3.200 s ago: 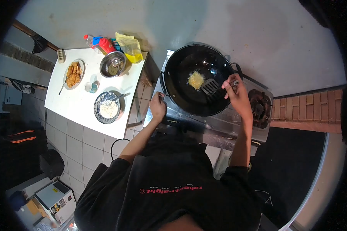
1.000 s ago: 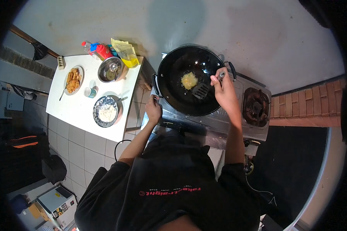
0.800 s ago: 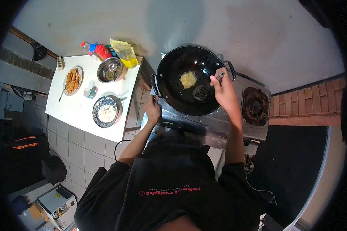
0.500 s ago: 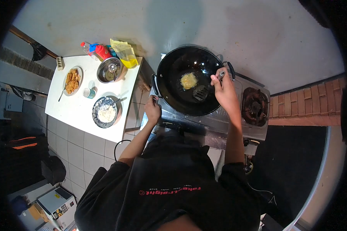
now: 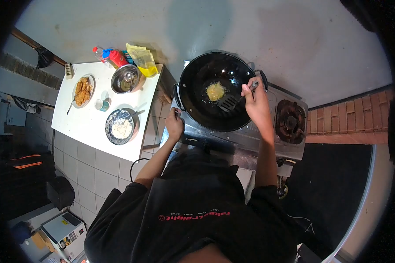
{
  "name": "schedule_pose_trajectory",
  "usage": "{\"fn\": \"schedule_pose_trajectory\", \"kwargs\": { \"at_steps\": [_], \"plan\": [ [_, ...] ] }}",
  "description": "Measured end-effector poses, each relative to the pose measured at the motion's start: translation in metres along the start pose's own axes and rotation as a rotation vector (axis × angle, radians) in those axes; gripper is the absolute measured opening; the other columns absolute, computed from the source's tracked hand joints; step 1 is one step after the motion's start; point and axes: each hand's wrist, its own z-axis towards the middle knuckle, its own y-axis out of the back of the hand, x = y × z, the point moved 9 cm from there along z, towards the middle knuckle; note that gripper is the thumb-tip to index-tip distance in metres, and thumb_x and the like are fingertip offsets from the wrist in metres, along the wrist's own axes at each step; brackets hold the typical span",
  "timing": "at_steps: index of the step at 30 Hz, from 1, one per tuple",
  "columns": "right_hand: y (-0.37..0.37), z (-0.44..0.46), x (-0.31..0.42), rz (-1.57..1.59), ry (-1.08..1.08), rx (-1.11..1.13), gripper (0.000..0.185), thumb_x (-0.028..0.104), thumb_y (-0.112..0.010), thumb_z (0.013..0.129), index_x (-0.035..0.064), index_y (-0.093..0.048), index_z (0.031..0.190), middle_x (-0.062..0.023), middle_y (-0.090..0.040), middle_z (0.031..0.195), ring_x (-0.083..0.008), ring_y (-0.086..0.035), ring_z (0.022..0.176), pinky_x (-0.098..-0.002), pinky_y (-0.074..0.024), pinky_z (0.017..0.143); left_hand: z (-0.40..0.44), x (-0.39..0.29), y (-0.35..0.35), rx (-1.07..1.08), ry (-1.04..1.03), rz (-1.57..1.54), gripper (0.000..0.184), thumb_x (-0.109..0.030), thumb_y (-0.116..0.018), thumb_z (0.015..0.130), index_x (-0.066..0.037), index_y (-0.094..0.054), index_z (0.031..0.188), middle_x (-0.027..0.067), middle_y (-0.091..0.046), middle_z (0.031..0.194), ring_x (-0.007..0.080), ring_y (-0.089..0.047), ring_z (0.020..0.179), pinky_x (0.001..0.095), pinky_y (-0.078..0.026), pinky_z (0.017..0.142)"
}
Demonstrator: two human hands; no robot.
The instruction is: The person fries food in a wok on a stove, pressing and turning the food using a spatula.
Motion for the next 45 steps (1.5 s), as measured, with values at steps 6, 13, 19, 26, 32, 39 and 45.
{"fn": "schedule_pose_trajectory", "kwargs": {
  "at_steps": [6, 13, 19, 26, 32, 39, 45],
  "plan": [
    [-0.01, 0.001, -0.011, -0.047, -0.014, 0.064, 0.017, 0.014, -0.057, 0.1, 0.0027, -0.045, 0.103, -0.019, -0.059, 0.073, -0.0403, -0.061, 0.069, -0.0426, -0.0471, 0.066, 0.0, 0.002, -0.002, 0.007, 0.01, 0.038, 0.023, 0.002, -0.05, 0.08, -0.005, -0.062, 0.097, 0.0243, -0.063, 0.081, 0.0446, -0.062, 0.077, 0.0533, -0.044, 0.07],
    [-0.006, 0.001, -0.011, -0.09, -0.028, 0.053, 0.017, 0.014, -0.057, 0.101, 0.0029, -0.045, 0.103, -0.0191, -0.058, 0.076, -0.0385, -0.06, 0.069, -0.0417, -0.0468, 0.067, 0.0, 0.002, -0.002, 0.019, 0.022, 0.014, 0.021, 0.001, -0.05, 0.08, -0.005, -0.062, 0.097, 0.0241, -0.064, 0.083, 0.0443, -0.062, 0.079, 0.0522, -0.045, 0.071],
    [-0.003, 0.001, -0.008, 0.014, -0.003, 0.006, 0.017, 0.015, -0.056, 0.101, 0.0026, -0.045, 0.102, -0.0186, -0.058, 0.075, -0.0384, -0.06, 0.07, -0.0422, -0.0466, 0.067, 0.0, -0.001, 0.0, -0.009, -0.01, 0.008, 0.022, 0.001, -0.05, 0.079, -0.005, -0.061, 0.097, 0.0217, -0.061, 0.076, 0.0424, -0.062, 0.076, 0.0512, -0.044, 0.07],
    [-0.006, -0.002, -0.013, 0.02, -0.031, 0.014, 0.017, 0.015, -0.057, 0.101, 0.0026, -0.045, 0.103, -0.0175, -0.057, 0.075, -0.0349, -0.061, 0.069, -0.0407, -0.0467, 0.067, 0.0, -0.006, 0.002, -0.016, -0.03, 0.005, 0.021, 0.001, -0.05, 0.078, -0.005, -0.061, 0.096, 0.0213, -0.059, 0.073, 0.0431, -0.059, 0.072, 0.0528, -0.042, 0.068],
    [-0.006, -0.003, -0.011, -0.076, -0.048, 0.06, 0.016, 0.014, -0.056, 0.101, 0.0031, -0.044, 0.104, -0.0166, -0.057, 0.075, -0.0325, -0.059, 0.068, -0.0398, -0.0466, 0.068, 0.0, -0.002, 0.0, -0.027, -0.05, -0.012, 0.022, 0.001, -0.049, 0.078, -0.005, -0.061, 0.095, 0.0208, -0.057, 0.069, 0.0422, -0.059, 0.07, 0.052, -0.041, 0.066],
    [-0.004, -0.003, -0.014, 0.051, 0.002, -0.002, 0.016, 0.013, -0.056, 0.101, 0.0029, -0.044, 0.104, -0.0167, -0.057, 0.076, -0.034, -0.059, 0.068, -0.04, -0.046, 0.067, 0.0, 0.003, -0.003, 0.013, -0.004, 0.015, 0.023, 0.002, -0.049, 0.079, -0.005, -0.062, 0.096, 0.0221, -0.059, 0.072, 0.0425, -0.06, 0.071, 0.0521, -0.042, 0.066],
    [-0.003, -0.007, -0.015, -0.043, -0.026, 0.04, 0.014, 0.014, -0.055, 0.102, 0.0039, -0.045, 0.104, -0.0148, -0.056, 0.075, -0.0267, -0.058, 0.067, -0.0377, -0.0463, 0.067, -0.001, 0.007, -0.004, 0.011, 0.041, 0.027, 0.021, 0.002, -0.047, 0.082, -0.004, -0.062, 0.096, 0.0243, -0.063, 0.08, 0.0452, -0.062, 0.079, 0.0533, -0.044, 0.07]
  ]
}}
